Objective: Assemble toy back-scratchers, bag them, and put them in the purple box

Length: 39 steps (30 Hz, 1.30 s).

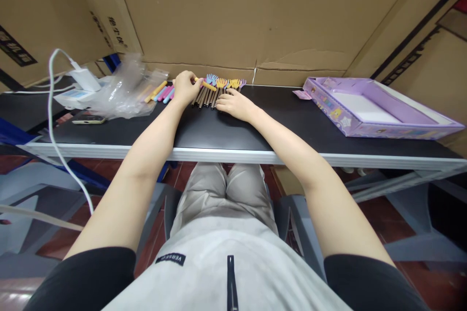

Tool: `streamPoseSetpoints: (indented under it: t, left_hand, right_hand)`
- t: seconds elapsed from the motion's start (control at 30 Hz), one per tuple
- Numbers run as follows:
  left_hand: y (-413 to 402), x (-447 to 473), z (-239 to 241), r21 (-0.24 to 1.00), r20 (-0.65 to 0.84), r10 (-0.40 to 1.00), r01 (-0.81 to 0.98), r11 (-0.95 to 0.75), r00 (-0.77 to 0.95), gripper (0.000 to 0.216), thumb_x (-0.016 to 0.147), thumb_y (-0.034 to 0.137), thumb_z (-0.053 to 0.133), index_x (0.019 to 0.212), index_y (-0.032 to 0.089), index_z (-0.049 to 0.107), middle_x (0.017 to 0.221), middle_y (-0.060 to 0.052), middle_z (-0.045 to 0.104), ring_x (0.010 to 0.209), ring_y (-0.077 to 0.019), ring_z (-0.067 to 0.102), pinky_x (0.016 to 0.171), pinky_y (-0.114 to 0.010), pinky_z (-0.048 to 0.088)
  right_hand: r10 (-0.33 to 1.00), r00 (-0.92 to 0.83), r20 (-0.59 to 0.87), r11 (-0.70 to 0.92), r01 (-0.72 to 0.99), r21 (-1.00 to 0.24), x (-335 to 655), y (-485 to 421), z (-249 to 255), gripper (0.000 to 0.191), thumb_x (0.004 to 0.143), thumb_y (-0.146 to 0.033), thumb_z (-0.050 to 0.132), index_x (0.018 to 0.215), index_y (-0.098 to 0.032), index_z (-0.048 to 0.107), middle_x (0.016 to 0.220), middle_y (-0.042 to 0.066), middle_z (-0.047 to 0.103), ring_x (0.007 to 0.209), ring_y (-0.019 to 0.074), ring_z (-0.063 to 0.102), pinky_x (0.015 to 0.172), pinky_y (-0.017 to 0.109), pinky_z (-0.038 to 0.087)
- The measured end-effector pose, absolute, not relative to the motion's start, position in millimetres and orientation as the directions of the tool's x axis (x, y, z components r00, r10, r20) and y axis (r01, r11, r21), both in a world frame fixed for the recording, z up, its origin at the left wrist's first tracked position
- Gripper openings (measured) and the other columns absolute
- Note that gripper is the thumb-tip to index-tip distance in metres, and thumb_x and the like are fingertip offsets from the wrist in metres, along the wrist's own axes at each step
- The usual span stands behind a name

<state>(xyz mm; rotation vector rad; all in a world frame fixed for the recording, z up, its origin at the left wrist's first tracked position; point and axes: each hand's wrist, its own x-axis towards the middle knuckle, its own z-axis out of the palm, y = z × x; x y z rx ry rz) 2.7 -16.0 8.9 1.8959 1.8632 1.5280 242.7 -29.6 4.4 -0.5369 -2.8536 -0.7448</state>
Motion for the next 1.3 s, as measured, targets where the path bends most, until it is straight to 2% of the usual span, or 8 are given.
streamPoseSetpoints:
  t: [0.23, 0.33, 0.47, 0.6, 0.73, 0.87, 1.1, 1.3]
  left_hand:
    - [-7, 1, 6, 0.779, 0.500, 0.818, 0.560, -0.282, -0.284, 0.027, 0.095, 0.024, 0.077, 0.073, 0.022, 0.061, 0.079, -0.004, 0.069, 0.092, -0.0252, 0.071, 0.104, -0.039, 0.056]
    - [-8, 7, 5, 0.847, 0.440, 0.862, 0.435, -0.306, -0.252, 0.028, 0.098, 0.019, 0.075, 0.073, 0.021, 0.061, 0.075, -0.003, 0.070, 0.079, -0.0192, 0.070, 0.094, -0.034, 0.059]
    - [-15, 14, 9, 0.897, 0.373, 0.912, 0.318, -0.307, -0.171, 0.029, 0.101, 0.013, 0.074, 0.075, 0.019, 0.061, 0.073, -0.003, 0.073, 0.070, -0.0139, 0.069, 0.085, -0.028, 0.060]
    - [-23, 15, 13, 0.930, 0.302, 0.945, 0.256, -0.263, -0.126, 0.022, 0.102, 0.016, 0.075, 0.082, 0.018, 0.065, 0.069, -0.002, 0.073, 0.066, -0.0120, 0.069, 0.077, -0.025, 0.059]
    - [-26, 14, 16, 0.948, 0.254, 0.963, 0.221, -0.228, -0.095, 0.019, 0.103, 0.019, 0.074, 0.086, 0.018, 0.067, 0.068, 0.000, 0.071, 0.062, -0.0109, 0.068, 0.073, -0.023, 0.055]
    - [-27, 13, 17, 0.952, 0.255, 0.962, 0.196, -0.234, -0.094, 0.021, 0.103, 0.023, 0.078, 0.086, 0.018, 0.067, 0.067, 0.000, 0.070, 0.061, -0.0108, 0.068, 0.073, -0.023, 0.054]
    - [-30, 13, 19, 0.961, 0.224, 0.973, 0.179, -0.209, -0.064, 0.021, 0.103, 0.026, 0.079, 0.087, 0.019, 0.067, 0.068, 0.000, 0.071, 0.060, -0.0103, 0.067, 0.074, -0.024, 0.057]
    - [-33, 12, 20, 0.971, 0.190, 0.980, 0.157, -0.180, -0.053, 0.017, 0.105, 0.017, 0.073, 0.088, 0.018, 0.067, 0.070, 0.000, 0.072, 0.057, -0.0085, 0.065, 0.067, -0.021, 0.051]
  right_hand:
    - [0.309, -0.858, 0.410, 0.818, 0.460, 0.346, 255, -21, 6, 0.048, 0.115, -0.013, 0.030, 0.131, -0.024, 0.074, 0.130, 0.014, 0.074, 0.128, 0.0271, 0.064, 0.124, 0.058, 0.038]
    - [0.429, -0.793, 0.432, 0.775, 0.569, 0.275, 265, -20, 9, 0.049, 0.113, -0.013, 0.032, 0.142, -0.021, 0.070, 0.131, 0.017, 0.072, 0.122, 0.0284, 0.065, 0.115, 0.053, 0.044]
    - [0.641, -0.659, 0.394, 0.667, 0.732, 0.139, 278, -26, 12, 0.050, 0.115, -0.020, 0.036, 0.156, -0.018, 0.064, 0.139, 0.021, 0.069, 0.116, 0.0301, 0.067, 0.093, 0.041, 0.051]
    - [0.723, -0.571, 0.390, 0.609, 0.792, 0.031, 290, -23, 12, 0.042, 0.115, -0.025, 0.042, 0.142, -0.015, 0.073, 0.136, 0.021, 0.071, 0.114, 0.0307, 0.068, 0.093, 0.040, 0.051]
    - [0.742, -0.523, 0.419, 0.599, 0.798, -0.066, 293, -14, 10, 0.035, 0.115, -0.029, 0.048, 0.127, -0.014, 0.077, 0.128, 0.020, 0.074, 0.115, 0.0319, 0.068, 0.098, 0.042, 0.051]
    - [0.727, -0.534, 0.432, 0.626, 0.774, -0.099, 290, -14, 11, 0.034, 0.116, -0.032, 0.047, 0.122, -0.014, 0.077, 0.126, 0.019, 0.075, 0.117, 0.0322, 0.067, 0.100, 0.043, 0.050]
    - [0.721, -0.527, 0.450, 0.632, 0.766, -0.117, 291, -15, 10, 0.039, 0.117, -0.034, 0.044, 0.126, -0.015, 0.077, 0.130, 0.020, 0.075, 0.121, 0.0335, 0.067, 0.101, 0.043, 0.051]
    - [0.702, -0.532, 0.473, 0.642, 0.760, -0.098, 293, -14, 9, 0.042, 0.117, -0.038, 0.046, 0.133, -0.016, 0.077, 0.129, 0.019, 0.077, 0.120, 0.0331, 0.070, 0.101, 0.043, 0.053]
